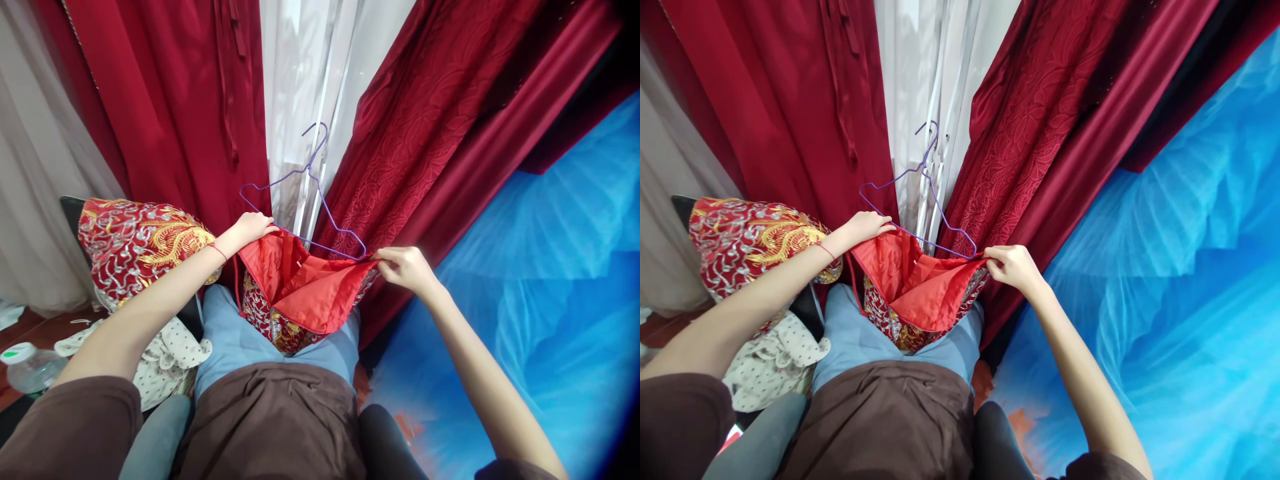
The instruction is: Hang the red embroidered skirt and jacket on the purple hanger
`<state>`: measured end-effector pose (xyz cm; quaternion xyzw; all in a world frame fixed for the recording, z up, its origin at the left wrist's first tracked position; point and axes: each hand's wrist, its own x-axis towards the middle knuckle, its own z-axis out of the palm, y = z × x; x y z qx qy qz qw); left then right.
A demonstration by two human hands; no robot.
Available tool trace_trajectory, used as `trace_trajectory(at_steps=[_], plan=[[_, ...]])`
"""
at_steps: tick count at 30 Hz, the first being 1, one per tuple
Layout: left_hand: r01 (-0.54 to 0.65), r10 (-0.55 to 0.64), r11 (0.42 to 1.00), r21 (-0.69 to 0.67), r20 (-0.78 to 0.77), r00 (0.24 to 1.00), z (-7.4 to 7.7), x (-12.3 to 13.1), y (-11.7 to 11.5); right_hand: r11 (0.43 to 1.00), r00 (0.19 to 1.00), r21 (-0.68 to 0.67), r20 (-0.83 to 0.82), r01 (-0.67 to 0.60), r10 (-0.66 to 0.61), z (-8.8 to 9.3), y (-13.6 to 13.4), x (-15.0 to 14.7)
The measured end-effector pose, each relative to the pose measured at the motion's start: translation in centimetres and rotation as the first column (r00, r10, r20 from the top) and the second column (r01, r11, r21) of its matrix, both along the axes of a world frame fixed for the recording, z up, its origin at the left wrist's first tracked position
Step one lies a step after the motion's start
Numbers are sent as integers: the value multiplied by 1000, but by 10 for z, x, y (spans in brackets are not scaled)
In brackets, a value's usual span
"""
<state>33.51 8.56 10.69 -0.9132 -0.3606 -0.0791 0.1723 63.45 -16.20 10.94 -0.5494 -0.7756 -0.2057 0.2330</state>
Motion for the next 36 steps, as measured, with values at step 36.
trace_trajectory(at_steps=[36], plan=[[-5,5,1000,13,45,999,9,11,-18,702,730,211,-109,680,-675,31,47,41]])
